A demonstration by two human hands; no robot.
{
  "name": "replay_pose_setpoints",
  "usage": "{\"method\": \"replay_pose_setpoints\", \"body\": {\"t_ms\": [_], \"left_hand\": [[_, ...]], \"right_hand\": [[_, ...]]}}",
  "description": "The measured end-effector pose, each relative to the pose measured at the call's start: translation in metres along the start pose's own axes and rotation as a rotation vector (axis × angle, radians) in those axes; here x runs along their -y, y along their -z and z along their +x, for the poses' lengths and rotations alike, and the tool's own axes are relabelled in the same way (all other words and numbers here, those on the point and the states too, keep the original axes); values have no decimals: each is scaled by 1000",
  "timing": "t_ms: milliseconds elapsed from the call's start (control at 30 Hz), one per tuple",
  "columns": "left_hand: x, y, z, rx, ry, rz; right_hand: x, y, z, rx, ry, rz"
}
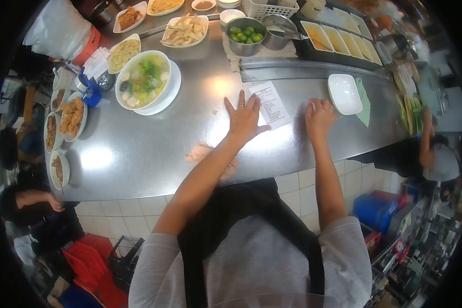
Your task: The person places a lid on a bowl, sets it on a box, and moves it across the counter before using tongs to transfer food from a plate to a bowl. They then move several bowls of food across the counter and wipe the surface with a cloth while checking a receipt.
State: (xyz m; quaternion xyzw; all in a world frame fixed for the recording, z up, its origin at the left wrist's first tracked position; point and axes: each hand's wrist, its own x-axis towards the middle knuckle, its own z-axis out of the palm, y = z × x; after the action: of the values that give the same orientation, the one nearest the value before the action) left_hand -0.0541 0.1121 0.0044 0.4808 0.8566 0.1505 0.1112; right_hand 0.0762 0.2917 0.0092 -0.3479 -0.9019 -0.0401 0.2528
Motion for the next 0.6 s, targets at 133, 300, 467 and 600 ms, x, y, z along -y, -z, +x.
{"method": "replay_pose_setpoints", "body": {"t_ms": [133, 300, 467, 600], "left_hand": [[1, -1, 1, -19, -7, -2], [3, -5, 1, -39, -2, 4], [3, -10, -3, -130, -41, 30], [2, -12, -6, -137, -29, 93]], "right_hand": [[26, -26, -6, 219, -102, 358], [68, -16, -3, 287, -128, 441], [79, -15, -1, 421, -249, 584], [81, -31, -8, 65, -62, 203]]}}
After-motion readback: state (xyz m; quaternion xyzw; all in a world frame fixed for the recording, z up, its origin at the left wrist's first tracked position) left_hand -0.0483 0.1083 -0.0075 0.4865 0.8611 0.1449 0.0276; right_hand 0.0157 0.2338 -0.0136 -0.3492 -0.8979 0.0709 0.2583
